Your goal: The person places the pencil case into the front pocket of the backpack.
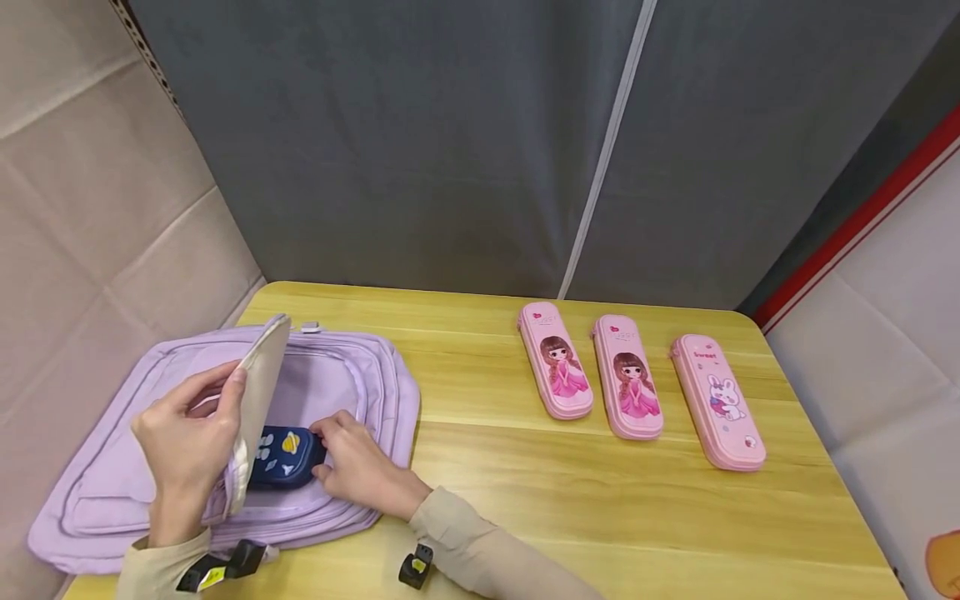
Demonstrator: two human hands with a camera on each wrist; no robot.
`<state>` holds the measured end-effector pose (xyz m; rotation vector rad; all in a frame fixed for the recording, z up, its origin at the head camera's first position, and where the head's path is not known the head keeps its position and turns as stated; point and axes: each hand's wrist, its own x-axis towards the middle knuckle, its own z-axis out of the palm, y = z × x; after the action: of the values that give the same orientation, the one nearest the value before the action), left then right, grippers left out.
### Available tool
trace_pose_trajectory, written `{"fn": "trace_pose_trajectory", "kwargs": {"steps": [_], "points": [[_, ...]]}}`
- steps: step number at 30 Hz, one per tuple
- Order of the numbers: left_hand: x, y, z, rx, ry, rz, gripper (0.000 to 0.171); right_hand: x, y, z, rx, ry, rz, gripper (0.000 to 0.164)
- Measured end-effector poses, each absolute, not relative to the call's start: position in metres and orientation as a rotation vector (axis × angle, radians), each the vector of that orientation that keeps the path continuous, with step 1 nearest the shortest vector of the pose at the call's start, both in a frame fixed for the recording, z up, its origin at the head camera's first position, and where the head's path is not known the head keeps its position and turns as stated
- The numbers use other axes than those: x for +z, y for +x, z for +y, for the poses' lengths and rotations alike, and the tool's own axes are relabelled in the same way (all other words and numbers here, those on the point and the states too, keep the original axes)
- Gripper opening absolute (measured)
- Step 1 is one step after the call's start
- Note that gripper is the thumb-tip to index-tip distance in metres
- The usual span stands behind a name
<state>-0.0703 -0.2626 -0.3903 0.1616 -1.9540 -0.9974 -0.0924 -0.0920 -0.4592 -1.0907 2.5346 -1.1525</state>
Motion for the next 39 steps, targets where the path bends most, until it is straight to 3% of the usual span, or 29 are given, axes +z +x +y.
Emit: {"fn": "trace_pose_trajectory", "kwargs": {"steps": [10,23,39], "points": [[-0.39,-0.07,-0.261,-0.992,0.15,-1.971,0.012,-0.458,-0.092,-0.09,-1.125,-1.168,2.579,0.053],[-0.394,-0.071,-0.261,-1.0,0.176,-1.977,0.011,-0.441,-0.115,-0.028,-1.169,-1.244,2.7,0.05],[-0.395,-0.071,-0.259,-0.995,0.163,-2.034,0.014,-0.439,-0.144,0.064,-1.206,-0.868,2.952,0.063]]}}
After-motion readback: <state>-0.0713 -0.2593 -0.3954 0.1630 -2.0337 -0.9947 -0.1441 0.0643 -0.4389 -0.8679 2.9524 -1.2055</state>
